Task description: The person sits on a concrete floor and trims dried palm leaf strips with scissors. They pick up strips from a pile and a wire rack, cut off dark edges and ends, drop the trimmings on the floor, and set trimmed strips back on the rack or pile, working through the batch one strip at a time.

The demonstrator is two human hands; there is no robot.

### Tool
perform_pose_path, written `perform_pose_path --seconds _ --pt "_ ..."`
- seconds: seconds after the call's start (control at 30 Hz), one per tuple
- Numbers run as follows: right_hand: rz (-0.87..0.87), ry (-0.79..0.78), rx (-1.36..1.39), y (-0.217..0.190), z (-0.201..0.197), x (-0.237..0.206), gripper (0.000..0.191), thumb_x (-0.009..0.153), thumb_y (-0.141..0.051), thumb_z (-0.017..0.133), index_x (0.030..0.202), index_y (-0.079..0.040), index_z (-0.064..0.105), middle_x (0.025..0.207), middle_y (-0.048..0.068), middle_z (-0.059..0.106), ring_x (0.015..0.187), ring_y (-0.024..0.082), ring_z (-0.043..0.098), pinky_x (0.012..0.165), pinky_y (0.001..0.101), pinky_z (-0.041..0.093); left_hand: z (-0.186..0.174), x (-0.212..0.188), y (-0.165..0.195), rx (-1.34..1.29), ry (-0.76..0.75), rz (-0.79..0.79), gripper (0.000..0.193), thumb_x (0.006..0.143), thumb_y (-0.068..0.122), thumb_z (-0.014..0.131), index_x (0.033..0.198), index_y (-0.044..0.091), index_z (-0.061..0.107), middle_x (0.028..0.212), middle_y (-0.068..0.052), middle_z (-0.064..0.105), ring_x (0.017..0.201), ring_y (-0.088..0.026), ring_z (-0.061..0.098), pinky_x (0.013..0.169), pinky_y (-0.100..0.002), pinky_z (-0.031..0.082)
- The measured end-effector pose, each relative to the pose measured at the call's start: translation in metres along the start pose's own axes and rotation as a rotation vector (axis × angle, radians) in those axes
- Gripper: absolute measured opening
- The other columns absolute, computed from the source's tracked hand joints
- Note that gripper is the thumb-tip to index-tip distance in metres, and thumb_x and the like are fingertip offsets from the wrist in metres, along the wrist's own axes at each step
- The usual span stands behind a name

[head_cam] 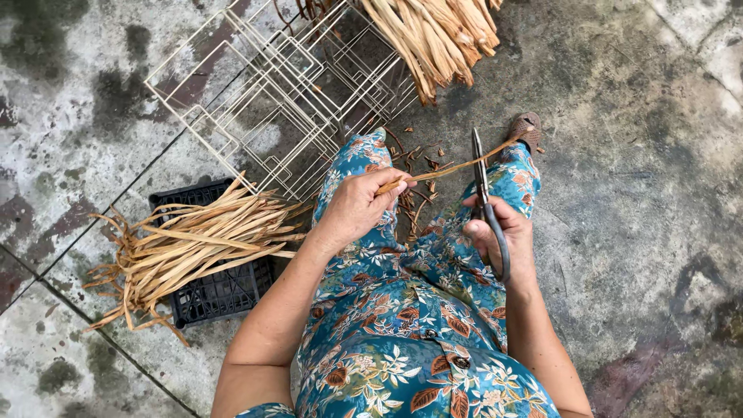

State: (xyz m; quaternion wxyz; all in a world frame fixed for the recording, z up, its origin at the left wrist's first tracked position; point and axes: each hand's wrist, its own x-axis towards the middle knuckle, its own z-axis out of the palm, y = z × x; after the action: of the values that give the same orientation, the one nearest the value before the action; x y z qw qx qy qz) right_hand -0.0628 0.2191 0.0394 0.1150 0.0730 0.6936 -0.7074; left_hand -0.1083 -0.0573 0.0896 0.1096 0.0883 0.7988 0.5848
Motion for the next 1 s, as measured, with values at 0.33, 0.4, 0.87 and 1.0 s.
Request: perform_pose_path --seconds 0.33,0.4,0.87,1.0 --pt "-0.107 -0.164 -0.123 -0.008 0.014 0.005 0.065 0.084 -0.037 0.081 0.137 -0.007 0.057 0.110 0.002 0.066 0.088 0.007 0.061 0.079 0.0232 0.053 -0.016 -0.004 0.003 -0.019 0.145 -0.018 0.020 0.103 0.019 0.062 0.117 0.012 0.074 0.069 0.002 0.063 0.061 -0.004 0.057 0.054 -0.025 0.048" --pt "-0.136 -0.186 -0.148 -0.008 0.015 0.003 0.065 0.085 -0.036 0.082 0.137 -0.006 0.058 0.110 0.002 0.066 0.091 0.007 0.060 0.083 0.0220 0.052 -0.016 -0.005 0.006 0.005 0.120 -0.034 0.020 0.103 0.019 0.062 0.118 0.013 0.075 0.066 -0.001 0.060 0.060 -0.005 0.054 0.053 -0.026 0.046" --pt "-0.085 -0.095 0.056 0.019 0.009 0.016 0.035 0.097 -0.020 0.071 0.126 -0.001 0.063 0.075 -0.002 0.059 0.057 0.004 0.049 0.052 0.0209 0.041 -0.045 -0.017 -0.024 0.218 0.197 -0.048 0.035 0.105 0.035 0.054 0.126 0.016 0.074 0.083 -0.007 0.065 0.075 -0.019 0.060 0.068 -0.038 0.054" --pt "-0.017 -0.044 0.119 0.034 0.001 0.031 0.029 0.100 -0.018 0.066 0.123 -0.001 0.062 0.074 -0.001 0.059 0.055 0.006 0.049 0.050 0.0224 0.043 -0.113 -0.058 -0.047 0.428 0.574 -0.132 0.054 0.111 0.057 0.039 0.123 0.018 0.075 0.116 -0.011 0.076 0.106 -0.021 0.067 0.091 -0.042 0.053"
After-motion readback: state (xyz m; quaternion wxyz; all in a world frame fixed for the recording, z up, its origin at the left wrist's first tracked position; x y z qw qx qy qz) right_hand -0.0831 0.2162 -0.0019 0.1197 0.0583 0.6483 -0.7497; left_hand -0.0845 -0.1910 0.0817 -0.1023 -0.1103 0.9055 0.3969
